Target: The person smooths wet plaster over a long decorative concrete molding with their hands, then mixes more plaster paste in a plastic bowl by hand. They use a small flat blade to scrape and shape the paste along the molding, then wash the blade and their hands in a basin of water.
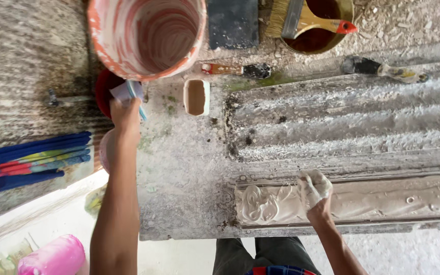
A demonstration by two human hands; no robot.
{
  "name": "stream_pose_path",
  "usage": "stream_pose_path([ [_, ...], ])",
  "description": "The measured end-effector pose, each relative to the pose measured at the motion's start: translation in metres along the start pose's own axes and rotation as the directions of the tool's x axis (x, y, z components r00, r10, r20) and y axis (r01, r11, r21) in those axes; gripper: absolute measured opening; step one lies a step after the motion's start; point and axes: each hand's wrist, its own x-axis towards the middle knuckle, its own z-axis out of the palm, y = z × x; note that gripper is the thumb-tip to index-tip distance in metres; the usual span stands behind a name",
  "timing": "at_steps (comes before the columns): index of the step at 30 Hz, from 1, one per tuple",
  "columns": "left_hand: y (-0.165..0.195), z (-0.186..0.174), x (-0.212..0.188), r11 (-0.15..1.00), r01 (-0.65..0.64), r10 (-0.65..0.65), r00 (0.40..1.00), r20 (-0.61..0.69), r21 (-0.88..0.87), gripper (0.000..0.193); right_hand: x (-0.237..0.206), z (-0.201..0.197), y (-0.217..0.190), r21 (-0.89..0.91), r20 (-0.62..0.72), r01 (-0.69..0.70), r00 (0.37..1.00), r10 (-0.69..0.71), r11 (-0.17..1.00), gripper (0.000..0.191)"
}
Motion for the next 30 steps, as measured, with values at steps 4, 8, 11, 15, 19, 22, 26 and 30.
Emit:
stream_pose_path([
  [4, -0.026, -0.059, -0.102, 0.711, 0.447, -0.335, 0.894, 0.298, -0.543, 0.020, 0.025, 0.043, 0.013, -0.083, 0.282, 0.344, 0.908, -0.309, 0.935, 0.056],
  [8, -0.033, -0.091, -0.218, 0.525, 0.524, -0.360, 0.851, 0.383, -0.671, 0.029, 0.031, 0.113, 0.003, 0.354, 0.682, 0.130, 0.641, -0.351, 0.926, 0.068],
  [11, -0.024, -0.093, -0.278, 0.538, 0.600, -0.482, 0.795, 0.369, -0.592, 0.036, 0.029, 0.165, -0.027, 0.294, 0.822, 0.062, 0.492, -0.286, 0.954, 0.090],
  [15, -0.011, -0.079, -0.345, 0.566, 0.604, -0.451, 0.796, 0.403, -0.561, 0.044, 0.017, 0.195, -0.071, 0.065, 0.942, 0.180, 0.312, -0.120, 0.981, 0.068],
  [19, -0.006, -0.060, -0.396, 0.715, 0.357, -0.228, 0.932, 0.281, -0.602, 0.045, -0.010, 0.188, -0.097, -0.406, 0.845, 0.228, 0.462, 0.269, 0.885, 0.034],
  [22, -0.007, -0.050, -0.426, 0.838, 0.411, -0.349, 0.909, 0.226, -0.359, 0.047, -0.022, 0.166, -0.108, -0.469, 0.802, 0.319, 0.543, 0.247, 0.823, 0.032],
  [26, -0.009, -0.025, -0.464, 0.918, 0.374, -0.366, 0.927, 0.081, -0.135, 0.043, -0.020, 0.135, -0.110, -0.362, 0.769, -0.261, 0.458, 0.445, 0.895, 0.032],
  [30, -0.005, 0.012, -0.487, 0.988, 0.123, -0.139, 0.973, -0.184, -0.096, 0.033, 0.006, 0.126, -0.100, -0.404, 0.912, 0.684, 0.352, 0.210, 0.608, 0.024],
])
